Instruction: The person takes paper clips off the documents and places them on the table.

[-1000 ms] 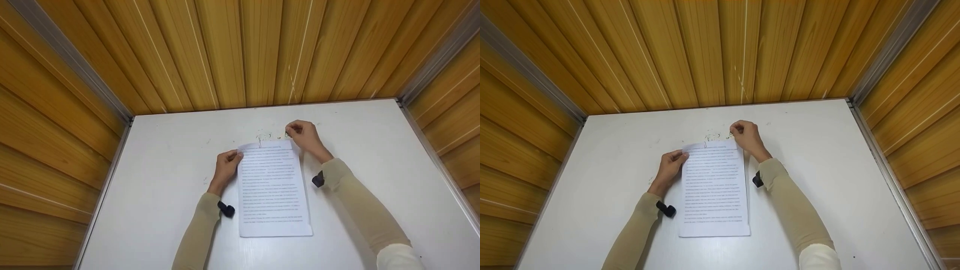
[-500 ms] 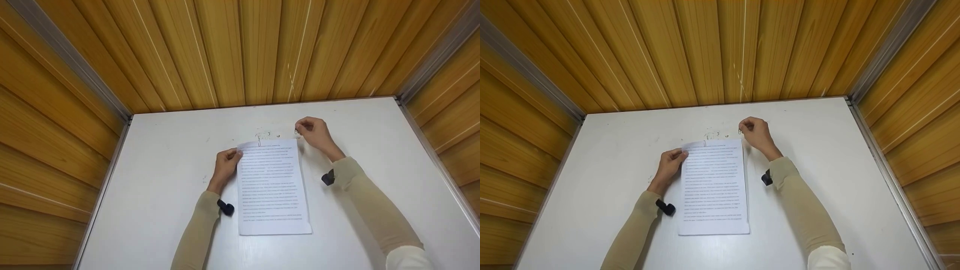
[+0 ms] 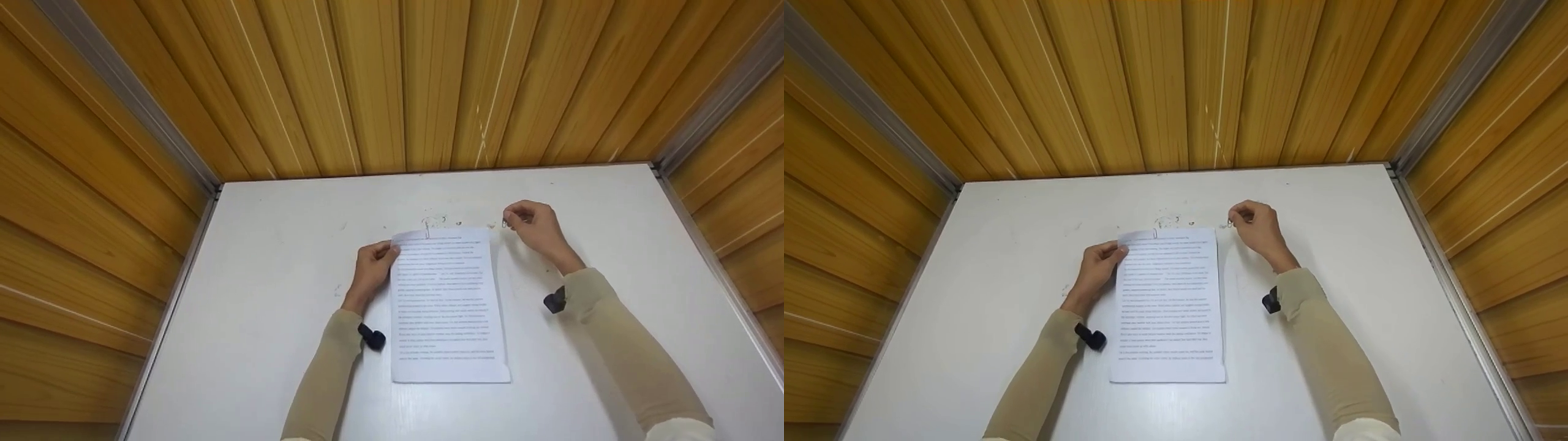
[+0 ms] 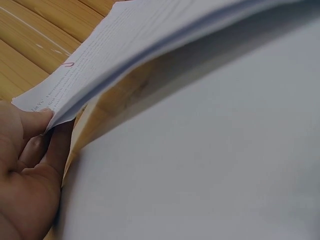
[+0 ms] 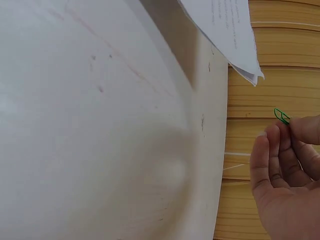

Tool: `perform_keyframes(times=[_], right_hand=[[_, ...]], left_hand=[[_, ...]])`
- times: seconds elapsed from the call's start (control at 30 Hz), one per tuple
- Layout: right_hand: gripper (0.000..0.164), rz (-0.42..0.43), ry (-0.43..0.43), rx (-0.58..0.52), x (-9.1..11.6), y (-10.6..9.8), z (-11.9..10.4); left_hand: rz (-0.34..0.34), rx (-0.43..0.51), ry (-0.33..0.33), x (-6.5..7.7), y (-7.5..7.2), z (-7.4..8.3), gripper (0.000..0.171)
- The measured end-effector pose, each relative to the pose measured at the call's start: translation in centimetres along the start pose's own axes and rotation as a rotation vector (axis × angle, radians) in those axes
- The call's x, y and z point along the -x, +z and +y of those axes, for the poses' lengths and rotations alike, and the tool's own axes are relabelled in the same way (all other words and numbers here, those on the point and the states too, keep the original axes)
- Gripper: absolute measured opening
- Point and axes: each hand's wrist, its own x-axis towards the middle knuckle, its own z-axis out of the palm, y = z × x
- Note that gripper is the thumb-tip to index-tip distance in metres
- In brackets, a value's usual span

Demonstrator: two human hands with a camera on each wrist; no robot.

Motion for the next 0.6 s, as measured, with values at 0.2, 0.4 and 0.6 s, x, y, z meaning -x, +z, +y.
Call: perform_keyframes(times=[0.2,0.4,0.6], right_hand=[[0.022,-0.01,0.006,-0.018,0.6,-0.6,1.6],[0.025,-0.039,0.044,0.027,1.3,-1.0,3.1],[0.026,-0.08,0.106,0.062,1.5,-1.3,4.2]], left_hand=[[0.001,0.006,0.003,0.1,0.2,-0.1,0.03],[0.002,0.014,-0.006,-0.1,0.3,-0.3,0.03],[0.017,-0.009,0.014,-0.1,0.1,-0.3,0.029]])
